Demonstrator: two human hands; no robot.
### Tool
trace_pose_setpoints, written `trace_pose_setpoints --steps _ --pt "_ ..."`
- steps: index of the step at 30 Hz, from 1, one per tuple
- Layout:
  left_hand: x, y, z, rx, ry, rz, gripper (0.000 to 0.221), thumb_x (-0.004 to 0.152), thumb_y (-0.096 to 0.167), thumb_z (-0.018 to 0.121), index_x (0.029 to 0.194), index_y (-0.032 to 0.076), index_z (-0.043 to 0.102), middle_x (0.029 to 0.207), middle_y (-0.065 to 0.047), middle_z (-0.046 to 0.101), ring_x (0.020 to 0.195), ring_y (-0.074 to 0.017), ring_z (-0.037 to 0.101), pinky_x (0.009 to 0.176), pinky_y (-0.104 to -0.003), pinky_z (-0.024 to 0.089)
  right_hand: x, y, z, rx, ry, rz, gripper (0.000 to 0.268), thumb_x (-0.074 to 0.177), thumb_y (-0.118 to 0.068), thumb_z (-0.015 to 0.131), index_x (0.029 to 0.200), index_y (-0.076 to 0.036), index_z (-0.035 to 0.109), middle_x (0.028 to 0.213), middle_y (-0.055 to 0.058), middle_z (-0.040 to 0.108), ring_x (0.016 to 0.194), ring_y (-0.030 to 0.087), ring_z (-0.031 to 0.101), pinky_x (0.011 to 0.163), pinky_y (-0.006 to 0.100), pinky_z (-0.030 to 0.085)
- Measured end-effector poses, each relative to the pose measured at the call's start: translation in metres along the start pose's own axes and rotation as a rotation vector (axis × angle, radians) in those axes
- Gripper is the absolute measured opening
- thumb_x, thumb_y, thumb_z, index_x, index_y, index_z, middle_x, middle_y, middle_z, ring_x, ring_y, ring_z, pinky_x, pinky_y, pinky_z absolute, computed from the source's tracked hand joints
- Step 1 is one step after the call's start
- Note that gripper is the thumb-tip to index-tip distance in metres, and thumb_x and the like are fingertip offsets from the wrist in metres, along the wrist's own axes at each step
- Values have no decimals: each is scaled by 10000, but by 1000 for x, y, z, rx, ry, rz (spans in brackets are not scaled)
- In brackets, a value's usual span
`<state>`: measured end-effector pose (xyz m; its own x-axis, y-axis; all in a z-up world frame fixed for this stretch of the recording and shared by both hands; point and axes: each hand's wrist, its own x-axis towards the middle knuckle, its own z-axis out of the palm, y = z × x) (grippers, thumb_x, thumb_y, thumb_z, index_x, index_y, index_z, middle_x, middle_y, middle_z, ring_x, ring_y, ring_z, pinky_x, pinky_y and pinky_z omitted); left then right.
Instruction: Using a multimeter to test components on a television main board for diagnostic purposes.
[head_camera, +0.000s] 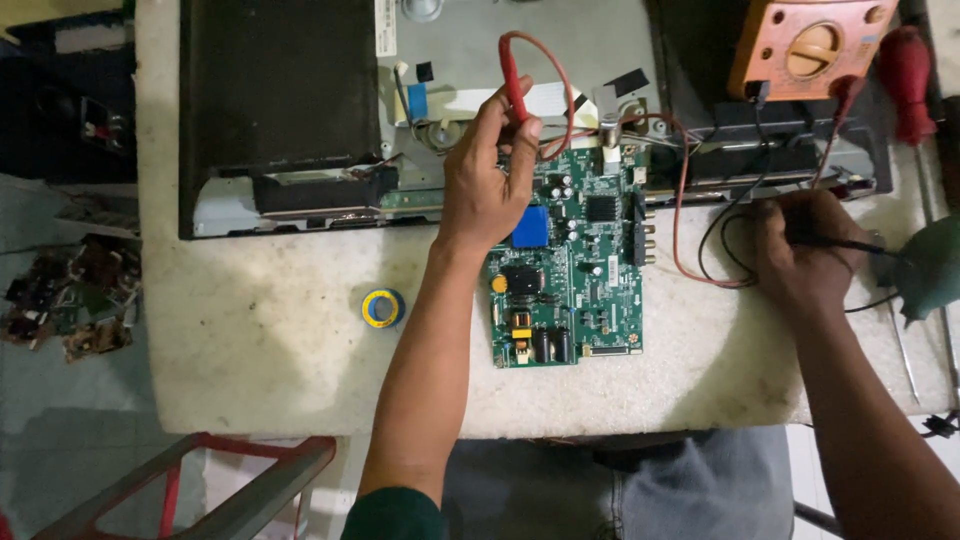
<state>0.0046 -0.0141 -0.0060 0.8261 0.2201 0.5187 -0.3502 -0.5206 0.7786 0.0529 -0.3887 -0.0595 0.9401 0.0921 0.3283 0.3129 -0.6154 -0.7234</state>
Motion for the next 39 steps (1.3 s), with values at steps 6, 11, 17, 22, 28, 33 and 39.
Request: trace_pose_setpoints --steps 6,11,17,22,28,33,39 --pt "0 2 0 0 -3 -10 401 1140 371 435 1437 112 507 1144 -87 705 950 -212 729 812 -359 634 1 -13 0 22 -6 71 132 1107 -111 681 1027 -13 645 904 71 656 789 132 573 676 298 468" --pt "2 4 0 17 10 1 390 1131 354 439 1402 88 527 1138 -113 715 904 -216 719 793 -357 619 2 -13 -1 -7 -8 52 120 1094 -111 704 1044 -10 663 936 87 687 819 159 624 730 303 511" --pt "1 2 0 9 8 5 410 1136 366 440 1423 84 522 1125 -104 698 901 -212 713 798 -358 599 3 -15 -1 -83 -6 16 128 1082 -126 710 1052 -4 683 932 90 696 802 170 631 699 310 514" --pt "1 2 0 8 -2 5 407 1139 362 436 1429 88 514 1126 -99 688 900 -208 717 808 -365 613 4 -28 -3 -3 -42 55 129 1094 -110 681 1094 19 675 970 119 694 819 186 629 694 310 520" --pt "2 4 -1 5 -5 -19 400 1131 358 442 1421 94 522 1108 -93 699 890 -215 720 804 -374 599 5 -16 -2 -115 -17 43 165 1085 -162 731 1046 -7 691 919 91 701 791 174 632 673 315 508" --pt "1 5 -1 9 -7 -23 412 1130 376 431 1419 97 524 1122 -91 699 900 -208 721 815 -366 602 4 -28 -5 -57 -38 56 154 1094 -146 696 1036 -7 667 899 79 661 768 161 593 646 301 477" --pt "2 4 -1 17 5 1 391 1135 353 442 1418 96 522 1141 -111 703 900 -214 726 802 -363 621 4 -23 -4 -78 -37 17 138 1090 -108 705 1068 25 676 957 136 702 812 212 642 685 329 526"
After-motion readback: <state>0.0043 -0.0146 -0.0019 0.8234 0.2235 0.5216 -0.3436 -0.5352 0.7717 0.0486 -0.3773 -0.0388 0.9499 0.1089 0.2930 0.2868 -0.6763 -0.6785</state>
